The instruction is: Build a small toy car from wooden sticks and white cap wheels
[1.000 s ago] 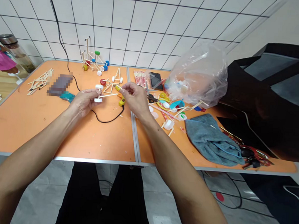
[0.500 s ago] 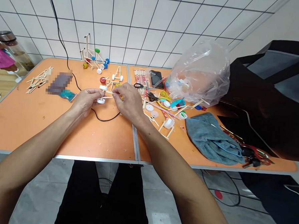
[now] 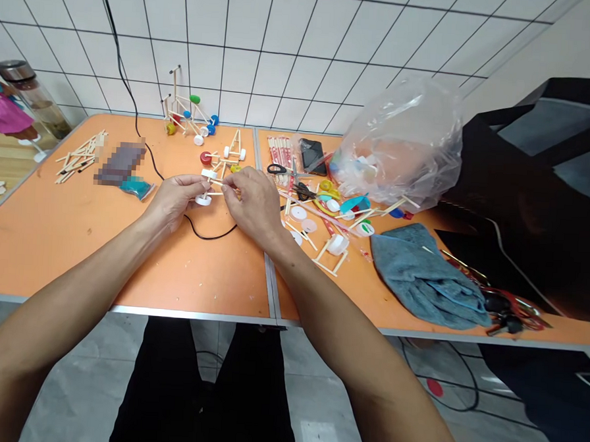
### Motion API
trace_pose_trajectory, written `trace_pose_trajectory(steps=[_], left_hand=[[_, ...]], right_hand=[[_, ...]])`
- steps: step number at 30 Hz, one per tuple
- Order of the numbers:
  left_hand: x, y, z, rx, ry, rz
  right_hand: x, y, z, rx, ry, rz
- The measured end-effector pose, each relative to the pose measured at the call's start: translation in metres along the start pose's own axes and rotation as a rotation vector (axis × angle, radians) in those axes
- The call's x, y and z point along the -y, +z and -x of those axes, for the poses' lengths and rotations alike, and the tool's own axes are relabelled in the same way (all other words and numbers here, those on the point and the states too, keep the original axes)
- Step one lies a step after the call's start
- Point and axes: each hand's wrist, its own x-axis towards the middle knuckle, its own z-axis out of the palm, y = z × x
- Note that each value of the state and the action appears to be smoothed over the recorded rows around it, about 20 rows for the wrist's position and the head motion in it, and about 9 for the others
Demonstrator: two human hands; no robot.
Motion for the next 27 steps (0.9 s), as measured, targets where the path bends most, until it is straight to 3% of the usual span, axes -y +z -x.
trace_pose_trajectory(steps=[27], left_hand=[[-0.0012,0.0025,0.0005,-0.074,-0.001,-0.029]], right_hand=[[0.0010,-0.0003,-0.0011,0.049,-0.038,-0.020]])
